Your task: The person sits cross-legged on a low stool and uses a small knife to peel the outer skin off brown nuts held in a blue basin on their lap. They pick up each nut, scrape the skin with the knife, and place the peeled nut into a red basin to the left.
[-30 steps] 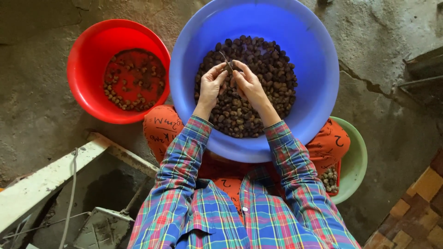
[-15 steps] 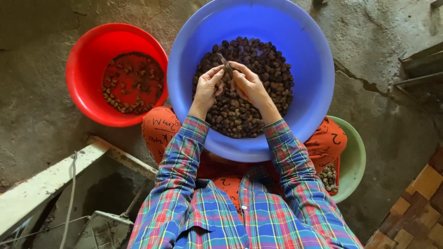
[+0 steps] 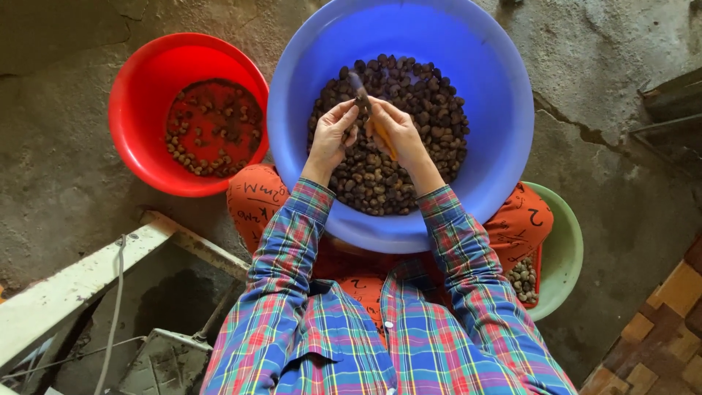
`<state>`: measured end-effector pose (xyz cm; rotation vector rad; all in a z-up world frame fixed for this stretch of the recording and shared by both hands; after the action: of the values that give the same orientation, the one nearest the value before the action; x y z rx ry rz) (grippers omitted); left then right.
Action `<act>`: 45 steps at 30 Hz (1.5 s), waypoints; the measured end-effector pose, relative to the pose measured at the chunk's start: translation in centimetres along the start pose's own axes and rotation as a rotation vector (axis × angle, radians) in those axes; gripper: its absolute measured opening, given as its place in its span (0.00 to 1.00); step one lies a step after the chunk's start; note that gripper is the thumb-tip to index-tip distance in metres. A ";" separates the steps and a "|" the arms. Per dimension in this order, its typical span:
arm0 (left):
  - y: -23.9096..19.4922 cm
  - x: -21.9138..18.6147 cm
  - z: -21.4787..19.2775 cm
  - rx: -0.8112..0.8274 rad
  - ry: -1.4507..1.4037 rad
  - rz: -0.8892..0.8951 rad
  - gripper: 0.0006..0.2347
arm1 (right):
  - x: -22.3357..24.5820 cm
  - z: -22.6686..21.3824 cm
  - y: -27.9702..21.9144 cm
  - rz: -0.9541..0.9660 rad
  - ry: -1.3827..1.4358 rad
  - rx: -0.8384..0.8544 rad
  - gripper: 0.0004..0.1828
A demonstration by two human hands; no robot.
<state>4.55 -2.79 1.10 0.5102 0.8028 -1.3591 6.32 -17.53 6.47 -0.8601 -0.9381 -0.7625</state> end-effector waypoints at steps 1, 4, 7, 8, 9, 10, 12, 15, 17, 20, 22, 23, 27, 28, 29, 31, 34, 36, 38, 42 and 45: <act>0.0 -0.1 0.0 -0.001 0.000 0.002 0.08 | 0.2 0.2 -0.1 -0.001 0.000 0.002 0.19; 0.3 -0.6 -0.1 -0.016 0.011 0.055 0.08 | 0.1 0.6 -0.2 0.046 0.158 0.005 0.21; 0.5 -0.2 -0.5 -0.013 0.049 0.109 0.13 | -0.7 1.1 -0.1 0.029 0.090 0.034 0.21; 0.6 0.1 -0.7 -0.008 0.065 0.135 0.12 | -0.7 1.1 -0.1 0.023 0.055 0.017 0.20; 0.6 0.3 -0.8 -0.003 0.079 0.161 0.11 | -0.8 1.0 0.0 0.017 0.018 0.000 0.19; 0.5 0.0 -0.5 -0.004 0.079 0.161 0.11 | -0.8 0.9 0.1 0.018 0.018 0.000 0.19; 0.2 -0.5 0.4 0.019 0.079 0.161 0.10 | -0.9 0.0 0.2 0.014 0.096 -0.093 0.17; -0.1 -1.7 1.1 0.008 0.047 0.171 0.09 | -0.8 -0.5 0.4 0.004 0.166 -0.113 0.18; 0.5 -0.5 0.0 -0.009 0.049 0.176 0.09 | -0.3 0.7 -0.1 0.006 0.118 -0.073 0.18; 0.8 0.7 -1.1 -0.036 0.060 0.173 0.09 | -1.5 0.8 0.4 0.003 0.053 -0.038 0.19; 0.7 0.7 -1.0 -0.042 0.065 0.165 0.09 | -2.0 0.1 0.9 -0.004 0.034 -0.046 0.19; 0.5 0.3 -0.5 -0.034 0.060 0.157 0.08 | -1.8 -0.4 0.9 -0.002 0.072 -0.076 0.19; 0.2 -0.7 0.1 -0.025 0.069 0.163 0.08 | -0.7 0.0 0.1 0.002 0.118 -0.110 0.19; 0.6 -0.1 -0.1 -0.023 0.068 0.165 0.08 | -0.6 0.0 0.0 0.000 0.116 -0.109 0.19; 0.8 0.3 -0.6 -0.032 0.094 0.191 0.08 | -0.8 0.4 0.0 0.019 0.090 -0.064 0.20; 0.8 0.3 -0.9 -0.039 0.121 0.218 0.08 | -1.5 0.6 0.3 0.038 0.064 -0.019 0.21; 0.3 -0.5 0.0 -0.030 0.109 0.210 0.07 | -1.8 -0.6 0.7 0.020 0.115 -0.078 0.18; 0.3 -0.8 0.2 -0.076 0.093 0.185 0.07 | -1.0 -0.8 0.7 0.013 0.147 -0.100 0.18; 0.4 -0.8 0.1 -0.089 0.101 0.189 0.07 | -0.8 -0.1 0.3 0.008 0.133 -0.083 0.19; 0.7 0.1 -1.0 -0.104 0.108 0.216 0.08 | -1.0 1.2 0.0 0.028 0.103 -0.007 0.19; 0.0 -0.8 0.3 -0.115 0.074 0.214 0.08 | -2.4 -1.1 1.2 0.039 0.208 -0.062 0.19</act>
<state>4.56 -2.49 1.83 0.5423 0.8565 -1.0959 6.76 -17.52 3.61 -0.8324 -0.7146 -0.8338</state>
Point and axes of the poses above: each hand's wrist, its own y-axis towards the middle knuckle, its own z-axis out of the palm, x = y × z, the point moved 6 cm from there along y, towards the middle knuckle, and after that the axes turned 10 degrees about z, right-handed, at the moved point
